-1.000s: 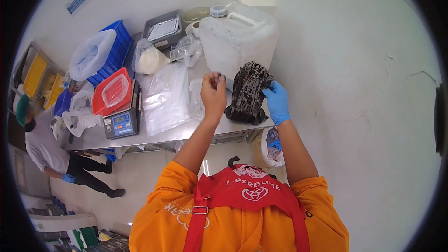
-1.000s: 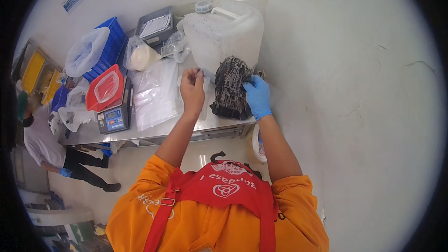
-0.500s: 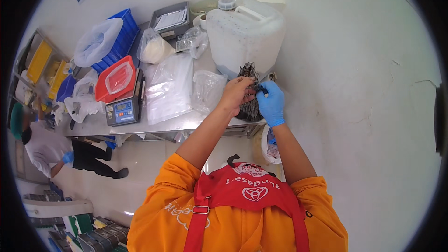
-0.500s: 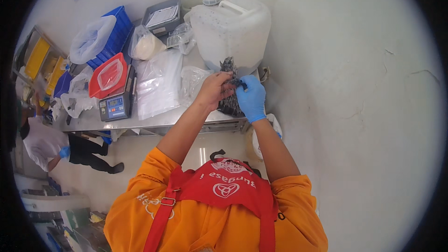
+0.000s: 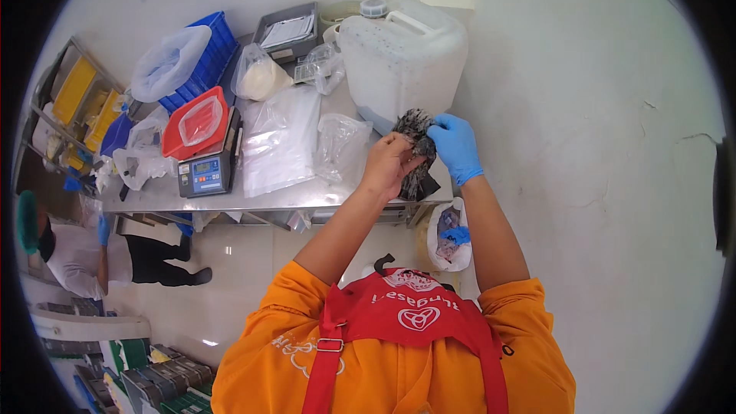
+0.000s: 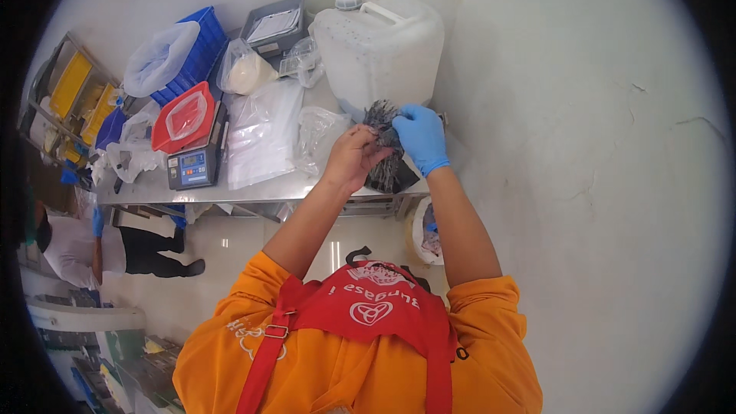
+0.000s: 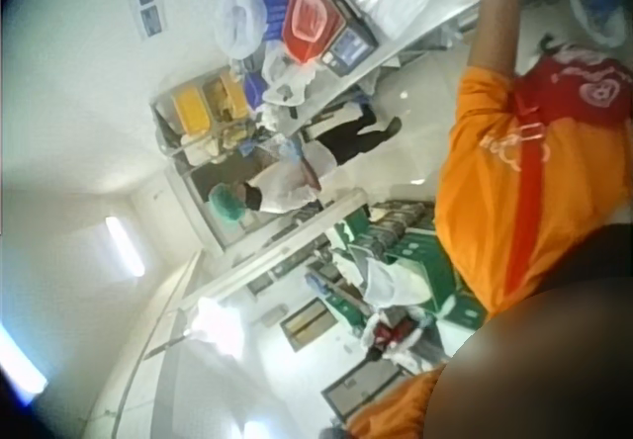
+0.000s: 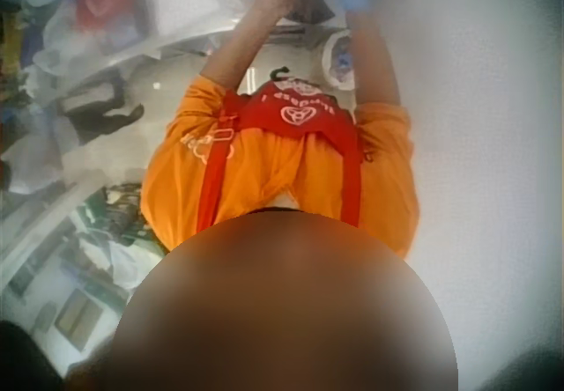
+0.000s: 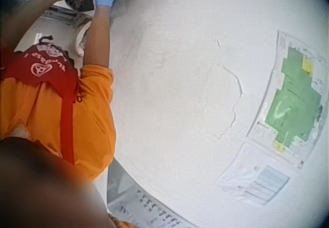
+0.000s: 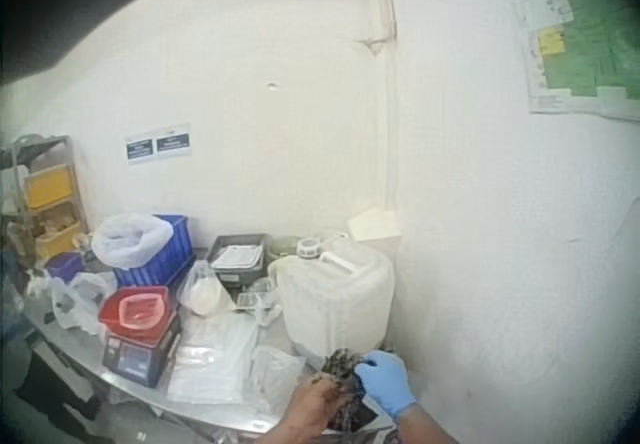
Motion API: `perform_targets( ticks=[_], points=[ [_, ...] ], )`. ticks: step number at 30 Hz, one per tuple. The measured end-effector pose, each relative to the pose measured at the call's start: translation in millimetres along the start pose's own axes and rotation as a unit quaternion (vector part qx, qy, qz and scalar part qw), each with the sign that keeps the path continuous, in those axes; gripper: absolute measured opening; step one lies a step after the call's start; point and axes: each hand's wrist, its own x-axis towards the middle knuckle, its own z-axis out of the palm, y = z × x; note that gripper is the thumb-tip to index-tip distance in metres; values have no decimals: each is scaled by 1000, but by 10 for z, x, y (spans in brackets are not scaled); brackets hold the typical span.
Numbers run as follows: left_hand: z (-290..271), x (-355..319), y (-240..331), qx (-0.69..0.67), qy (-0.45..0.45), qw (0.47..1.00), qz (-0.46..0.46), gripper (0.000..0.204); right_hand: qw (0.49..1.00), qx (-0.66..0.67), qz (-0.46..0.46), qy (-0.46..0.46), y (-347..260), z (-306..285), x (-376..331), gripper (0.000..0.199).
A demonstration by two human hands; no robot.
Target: The person writes on a clipboard and then handles a dark, fibrous material. They place the material into a plastic bag on a digital scale, adjust the contents, and record the weight. The person repeats this process with another portion of the material.
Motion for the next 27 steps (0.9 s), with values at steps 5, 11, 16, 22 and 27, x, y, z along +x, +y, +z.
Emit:
perform_targets(
  ticks=[5, 11, 16, 22, 27],
  points=[
    [-125, 29, -121, -189, 9, 982, 15, 10, 894, 409, 183, 24, 313, 105, 104, 11],
    [-242, -8, -246, -286, 6, 958, -4, 15, 762, 589, 268, 28, 430, 253, 86, 12],
    [-351, -162, -73, -170, -38, 984, -43, 19, 794, 568, 215, 24, 338, 169, 55, 11],
    [-332, 96, 317, 159, 26, 982, -99, 23, 854, 498, 149, -12, 175, 108, -41, 12],
    [-306, 287, 332, 240, -54, 961, -130, 21, 824, 541, 169, -17, 267, 174, 58, 15]
  ],
)
